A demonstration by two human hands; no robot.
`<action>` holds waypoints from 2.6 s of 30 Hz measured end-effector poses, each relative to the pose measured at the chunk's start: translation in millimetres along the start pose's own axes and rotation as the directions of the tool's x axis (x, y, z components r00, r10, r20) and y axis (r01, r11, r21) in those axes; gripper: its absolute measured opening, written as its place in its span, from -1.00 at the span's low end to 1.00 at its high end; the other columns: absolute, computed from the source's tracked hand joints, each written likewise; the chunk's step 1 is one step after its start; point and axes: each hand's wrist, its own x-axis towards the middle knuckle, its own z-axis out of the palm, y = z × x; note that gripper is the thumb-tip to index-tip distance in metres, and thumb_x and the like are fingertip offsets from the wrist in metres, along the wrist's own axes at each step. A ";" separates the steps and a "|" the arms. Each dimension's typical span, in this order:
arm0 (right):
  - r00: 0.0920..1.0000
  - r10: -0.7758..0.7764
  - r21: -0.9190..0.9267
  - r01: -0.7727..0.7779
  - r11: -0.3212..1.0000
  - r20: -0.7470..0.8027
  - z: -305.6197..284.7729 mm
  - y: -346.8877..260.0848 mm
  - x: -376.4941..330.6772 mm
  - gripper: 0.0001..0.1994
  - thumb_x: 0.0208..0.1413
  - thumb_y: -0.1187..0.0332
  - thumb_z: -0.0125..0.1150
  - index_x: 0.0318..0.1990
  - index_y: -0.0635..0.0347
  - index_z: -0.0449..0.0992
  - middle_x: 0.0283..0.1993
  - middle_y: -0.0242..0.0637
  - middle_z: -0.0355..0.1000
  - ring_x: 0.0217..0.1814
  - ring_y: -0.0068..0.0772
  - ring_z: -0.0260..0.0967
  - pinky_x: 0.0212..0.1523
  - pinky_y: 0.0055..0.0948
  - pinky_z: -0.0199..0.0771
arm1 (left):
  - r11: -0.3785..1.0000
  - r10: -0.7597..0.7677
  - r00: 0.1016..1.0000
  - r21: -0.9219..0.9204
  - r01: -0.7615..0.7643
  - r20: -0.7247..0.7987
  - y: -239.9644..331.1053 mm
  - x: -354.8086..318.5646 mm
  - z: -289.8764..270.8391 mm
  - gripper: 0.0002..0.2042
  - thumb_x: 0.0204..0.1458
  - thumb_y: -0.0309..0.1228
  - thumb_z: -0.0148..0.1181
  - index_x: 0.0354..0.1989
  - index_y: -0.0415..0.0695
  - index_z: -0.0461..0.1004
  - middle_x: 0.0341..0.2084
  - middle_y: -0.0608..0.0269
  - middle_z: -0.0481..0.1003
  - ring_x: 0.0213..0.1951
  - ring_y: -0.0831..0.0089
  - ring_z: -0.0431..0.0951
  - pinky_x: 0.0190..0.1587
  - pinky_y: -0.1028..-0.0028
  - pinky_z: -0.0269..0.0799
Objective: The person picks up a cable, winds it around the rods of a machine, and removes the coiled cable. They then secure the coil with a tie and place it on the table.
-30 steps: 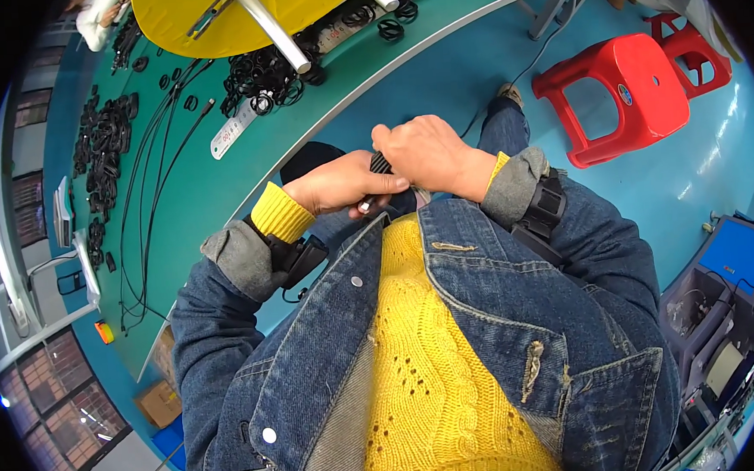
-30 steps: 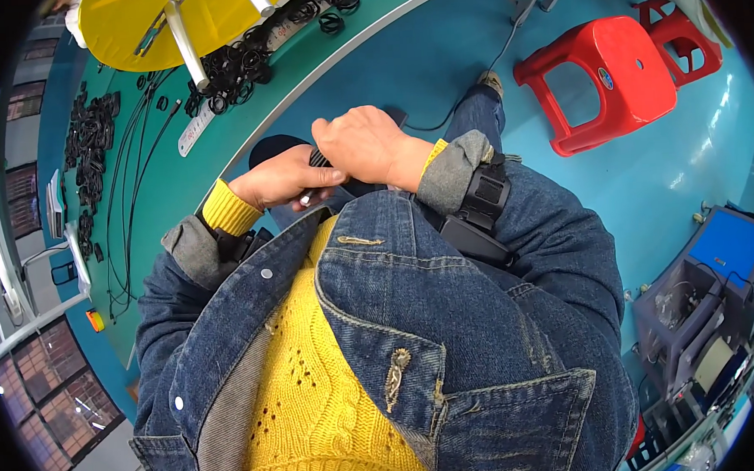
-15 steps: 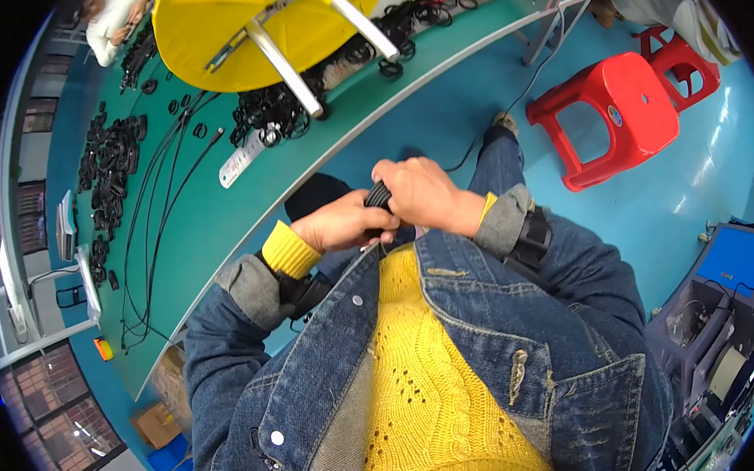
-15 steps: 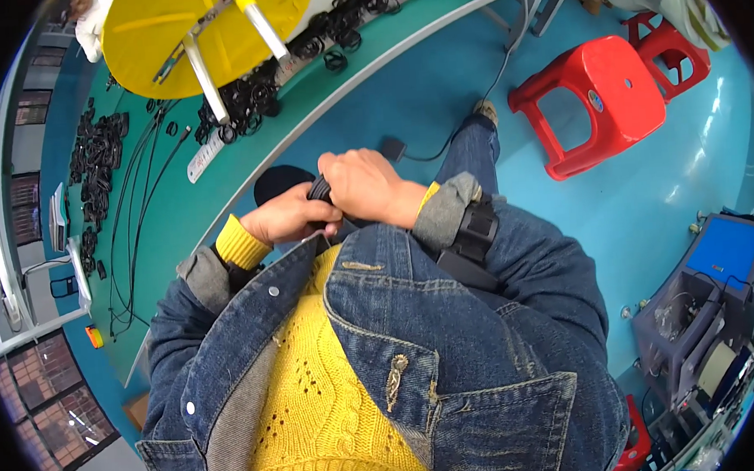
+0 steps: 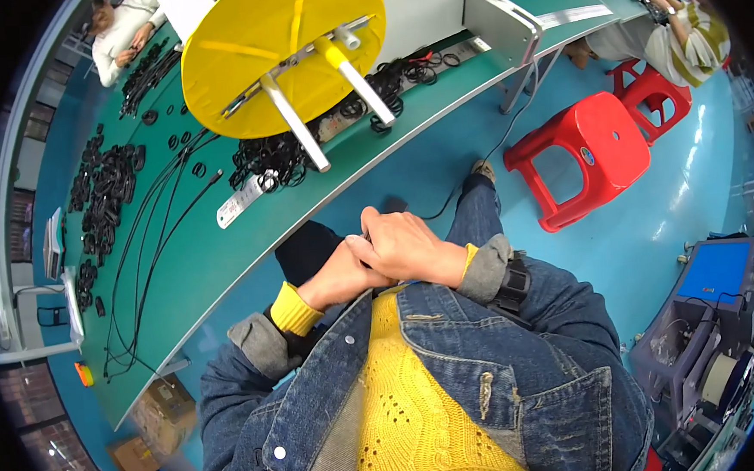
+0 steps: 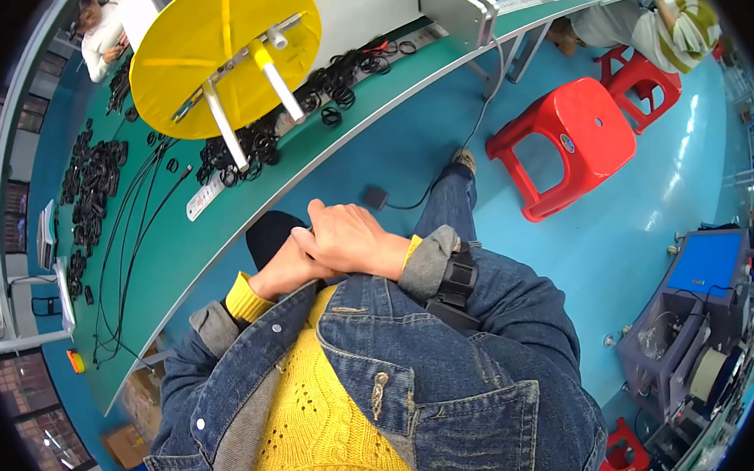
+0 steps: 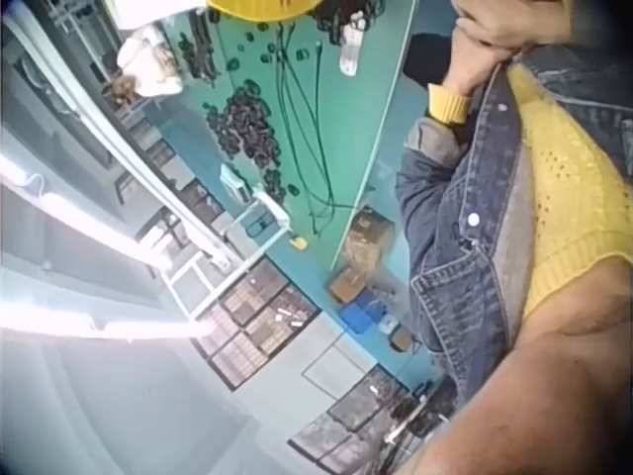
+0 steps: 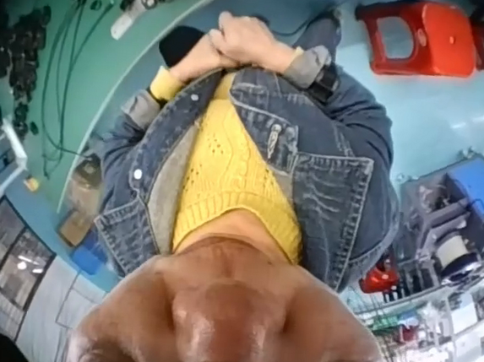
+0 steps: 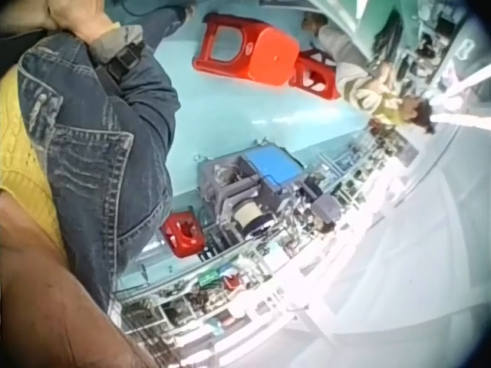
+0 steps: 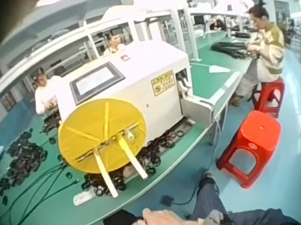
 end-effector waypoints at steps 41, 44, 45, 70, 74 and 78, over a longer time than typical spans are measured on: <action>0.945 -0.087 0.823 -0.228 0.520 0.317 -1.4 -24.6 2.7 -0.88 0.11 0.39 0.07 -0.32 0.26 0.45 -0.44 -0.45 0.35 -0.54 -0.68 0.19 -0.56 -0.65 0.25 | 0.918 -0.142 0.917 -0.395 -0.019 -0.374 -11.6 -17.7 -64.9 -0.92 0.05 -0.44 0.05 -0.42 -0.17 0.36 -0.70 0.43 0.30 -0.71 0.68 0.24 -0.69 0.64 0.15; 0.831 0.084 0.759 -0.539 0.365 0.549 -9.1 -9.2 11.4 -0.85 0.12 0.37 0.07 -0.28 0.28 0.46 -0.41 -0.45 0.38 -0.50 -0.65 0.25 -0.49 -0.61 0.33 | 0.942 -0.129 0.964 -0.333 0.046 -0.231 -13.4 -22.8 -59.3 -0.92 0.03 -0.44 0.08 -0.42 -0.17 0.36 -0.68 0.43 0.31 -0.71 0.69 0.25 -0.69 0.65 0.15; 0.852 0.124 0.746 -0.508 0.430 0.509 -16.0 -9.5 14.4 -0.84 0.09 0.37 0.11 -0.25 0.26 0.45 -0.42 -0.43 0.38 -0.50 -0.64 0.27 -0.50 -0.59 0.33 | 0.948 -0.126 0.970 -0.314 0.056 -0.207 -11.3 -24.1 -58.3 -0.91 0.02 -0.43 0.09 -0.42 -0.18 0.36 -0.68 0.43 0.32 -0.70 0.68 0.27 -0.67 0.63 0.18; 0.884 0.290 0.823 -0.454 0.341 0.367 -7.3 -10.1 32.1 -0.79 -0.03 0.40 0.11 -0.27 0.27 0.28 -0.56 -0.23 0.36 -0.52 -0.45 0.40 -0.55 -0.44 0.35 | 0.993 -0.091 0.983 -0.090 0.077 -0.157 10.8 -36.1 -61.9 -0.65 -0.17 -0.53 0.19 -0.14 -0.23 0.35 -0.46 0.32 0.40 -0.37 0.56 0.41 -0.30 0.51 0.36; 0.993 -0.110 0.195 0.101 0.976 0.037 -0.7 -63.5 37.0 -0.76 0.01 0.27 0.10 -0.31 0.27 0.31 -0.60 -0.18 0.35 -0.58 -0.36 0.39 -0.59 -0.36 0.33 | 0.990 0.025 0.977 0.139 0.005 -0.210 12.9 -56.5 -62.1 -0.58 -0.26 -0.49 0.25 -0.14 -0.24 0.34 -0.43 0.21 0.43 -0.33 0.48 0.47 -0.25 0.46 0.39; 0.922 -0.366 -0.215 0.335 0.917 -0.126 22.7 -121.3 35.5 -0.67 -0.03 0.15 0.18 -0.44 0.26 0.31 -0.65 -0.12 0.34 -0.64 -0.11 0.35 -0.63 -0.26 0.33 | 0.935 0.290 0.915 0.287 -0.208 -0.279 21.7 -84.8 -68.4 -0.58 -0.26 -0.44 0.25 -0.15 -0.24 0.34 -0.31 -0.11 0.46 -0.19 0.02 0.50 -0.25 0.29 0.42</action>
